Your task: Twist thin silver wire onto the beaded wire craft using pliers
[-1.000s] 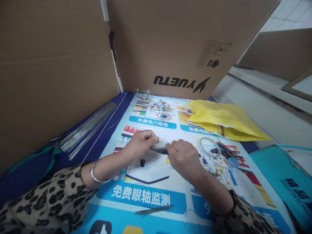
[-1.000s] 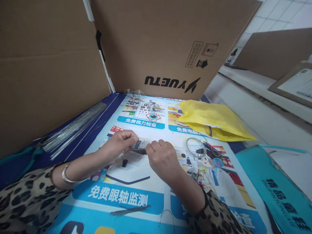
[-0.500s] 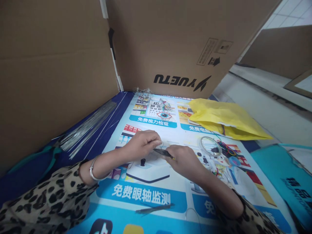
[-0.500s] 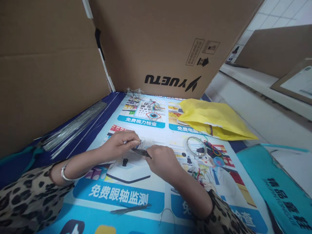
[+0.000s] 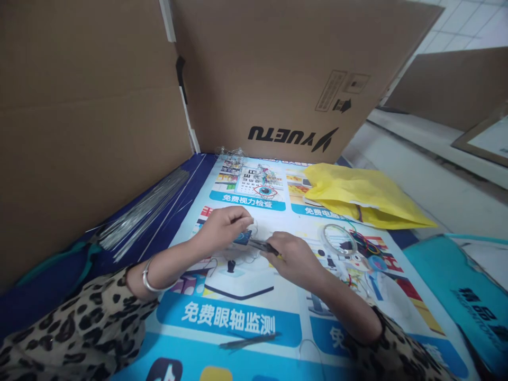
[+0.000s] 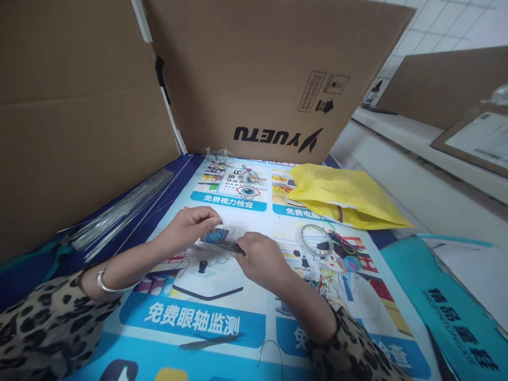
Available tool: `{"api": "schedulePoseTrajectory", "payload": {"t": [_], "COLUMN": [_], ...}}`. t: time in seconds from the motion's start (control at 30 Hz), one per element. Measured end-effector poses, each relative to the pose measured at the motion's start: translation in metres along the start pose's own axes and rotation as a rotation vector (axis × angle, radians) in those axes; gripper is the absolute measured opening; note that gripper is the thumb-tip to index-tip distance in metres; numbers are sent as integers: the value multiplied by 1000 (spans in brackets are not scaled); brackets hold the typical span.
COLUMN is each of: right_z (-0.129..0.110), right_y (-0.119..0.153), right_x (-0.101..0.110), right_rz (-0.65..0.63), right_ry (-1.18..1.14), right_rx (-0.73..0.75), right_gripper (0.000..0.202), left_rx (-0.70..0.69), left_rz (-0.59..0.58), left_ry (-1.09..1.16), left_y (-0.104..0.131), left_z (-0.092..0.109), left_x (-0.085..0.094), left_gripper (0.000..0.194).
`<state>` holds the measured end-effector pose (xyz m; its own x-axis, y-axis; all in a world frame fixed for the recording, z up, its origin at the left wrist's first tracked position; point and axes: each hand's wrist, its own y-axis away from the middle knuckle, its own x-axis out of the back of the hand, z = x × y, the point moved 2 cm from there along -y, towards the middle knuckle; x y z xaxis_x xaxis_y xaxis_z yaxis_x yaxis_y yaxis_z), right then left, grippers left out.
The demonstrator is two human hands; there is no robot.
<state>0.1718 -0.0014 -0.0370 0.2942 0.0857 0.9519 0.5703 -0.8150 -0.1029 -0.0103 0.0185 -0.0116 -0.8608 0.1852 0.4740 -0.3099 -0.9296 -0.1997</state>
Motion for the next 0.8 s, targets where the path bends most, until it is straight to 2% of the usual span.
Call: {"api": "schedulePoseTrajectory", "payload": {"t": [0.1,0.17,0.27,0.37,0.6,0.8], "right_z": [4,5,0,-10,-20,-20], "right_y": [-1,-2,-2,-1,4,8], "right_x": [2,5,5,2,-1,-4], "right_rz": [87,158,199,182,204,256], "right_ry": [-156,-335,-609,-754,-770,-745], "right_rx": [-42,-128,-227,-239,-197,-209], "right_gripper": [22,23,22,23,21,20], "left_rx": [169,221,196,106,25,-5], "left_rz": [28,9,-49,-103,-126,-110], "left_ry": [149,187,133,32,-87,-64], "left_y": [-1,1,5,11,22,24], "left_z": [-3,-4,-4,-1,5,8], "left_x": [4,4,1,-5,-12,-15], "left_gripper": [24,26,25,21,20,18]}}
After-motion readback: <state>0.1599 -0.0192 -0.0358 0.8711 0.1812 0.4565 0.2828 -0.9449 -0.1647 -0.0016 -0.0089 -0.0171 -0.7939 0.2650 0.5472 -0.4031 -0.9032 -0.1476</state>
